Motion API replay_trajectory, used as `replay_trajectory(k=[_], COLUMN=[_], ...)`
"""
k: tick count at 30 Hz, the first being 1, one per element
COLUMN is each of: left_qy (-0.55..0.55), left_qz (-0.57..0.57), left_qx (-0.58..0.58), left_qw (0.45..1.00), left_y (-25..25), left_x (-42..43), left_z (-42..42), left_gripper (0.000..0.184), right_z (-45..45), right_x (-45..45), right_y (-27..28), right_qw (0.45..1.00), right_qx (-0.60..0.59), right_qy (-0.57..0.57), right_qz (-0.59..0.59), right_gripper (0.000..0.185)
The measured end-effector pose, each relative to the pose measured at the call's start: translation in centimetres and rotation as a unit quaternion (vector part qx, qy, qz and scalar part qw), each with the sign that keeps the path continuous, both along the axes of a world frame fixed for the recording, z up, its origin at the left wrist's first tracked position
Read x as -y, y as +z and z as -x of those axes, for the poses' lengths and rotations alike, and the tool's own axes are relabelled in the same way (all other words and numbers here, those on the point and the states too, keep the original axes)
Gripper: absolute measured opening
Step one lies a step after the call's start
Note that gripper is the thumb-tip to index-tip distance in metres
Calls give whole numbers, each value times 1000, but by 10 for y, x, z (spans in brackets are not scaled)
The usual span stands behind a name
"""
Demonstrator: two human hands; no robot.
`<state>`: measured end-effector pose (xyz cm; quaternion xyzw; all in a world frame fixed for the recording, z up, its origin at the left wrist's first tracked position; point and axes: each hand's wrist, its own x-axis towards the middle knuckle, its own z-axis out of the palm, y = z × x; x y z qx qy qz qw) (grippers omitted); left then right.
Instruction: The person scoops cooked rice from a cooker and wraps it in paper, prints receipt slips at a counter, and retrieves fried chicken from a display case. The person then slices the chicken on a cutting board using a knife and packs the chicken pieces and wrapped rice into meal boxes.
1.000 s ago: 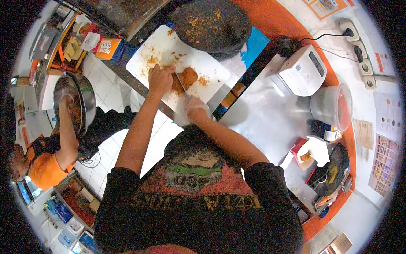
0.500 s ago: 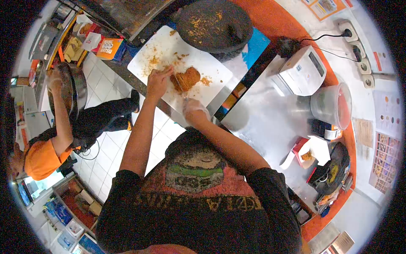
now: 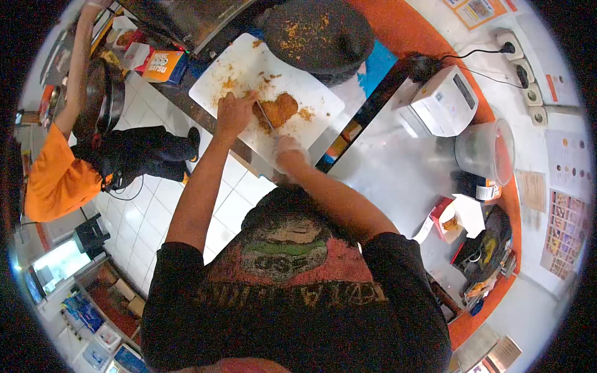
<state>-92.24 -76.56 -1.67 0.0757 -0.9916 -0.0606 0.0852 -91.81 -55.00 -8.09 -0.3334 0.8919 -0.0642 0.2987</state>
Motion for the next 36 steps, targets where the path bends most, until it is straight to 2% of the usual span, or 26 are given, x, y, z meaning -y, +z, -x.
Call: replay_trajectory(k=[1, 2, 3, 4, 5, 6, 7, 8, 10, 12, 15, 20, 22, 24, 29, 30, 31, 32, 34, 36], left_qy=[-2, -29, -53, -54, -82, -107, -106, -113, -123, -102, -72, -68, -62, -88, -81, -83, -83, -79, -76, -67], left_qz=[4, -53, -112, -113, -163, -213, -215, -203, -190, -146, -143, -125, -113, -90, -59, -42, -41, -35, -29, -21], left_qx=[-7, -22, -31, -33, -86, -137, -136, -106, -78, -54, -48, -8, 0, -56, -27, -38, -41, -32, -22, -9], left_qw=[1000, 998, 992, 992, 979, 961, 961, 967, 971, 982, 986, 990, 992, 990, 995, 995, 995, 996, 996, 998], left_y=[-4, -11, -22, -16, -7, 1, -5, -11, -18, -27, -5, -11, -9, -10, -18, -21, -18, -15, -14, -13], left_x=[7, 14, 17, 13, 7, 0, -3, -5, -6, -9, -15, -11, -12, -12, -16, -16, -17, -18, -20, -19], left_z=[6, 14, 15, 18, 22, 24, 26, 31, 40, 39, 33, 42, 43, 43, 45, 47, 48, 47, 44, 47], left_gripper=[33, 34, 36, 36, 37, 38, 38, 39, 40, 41, 39, 34, 34, 32, 30, 29, 29, 29, 29, 30], right_z=[8, 16, 17, 17, 19, 18, 18, 21, 29, 31, 29, 33, 36, 37, 36, 35, 36, 38, 36, 39], right_x=[-4, -6, -13, -16, -21, -25, -29, -32, -31, -29, -27, -21, -20, -17, -17, -19, -16, -16, -16, -18], right_y=[7, 26, 45, 68, 76, 81, 83, 78, 72, 78, 76, 75, 80, 88, 76, 52, 50, 49, 49, 33], right_qw=[993, 972, 992, 990, 990, 983, 970, 970, 964, 967, 969, 970, 988, 990, 993, 988, 981, 982, 974, 972], right_qx=[-56, -123, -69, -12, -14, -26, -39, -40, 45, 44, 35, 39, 36, 31, 13, 10, 8, 5, 14, 18], right_qy=[103, 200, 81, -42, -42, -119, -196, -196, -244, -237, -237, -239, -153, -134, -108, -149, -189, -188, -224, -233], right_qz=[3, 12, 73, 132, 131, 136, 140, 139, 95, 78, 57, 20, -2, -17, -46, -37, -29, -28, -20, -22], right_gripper=[30, 31, 36, 41, 41, 43, 46, 46, 48, 48, 48, 47, 45, 45, 45, 44, 44, 44, 30, 32])
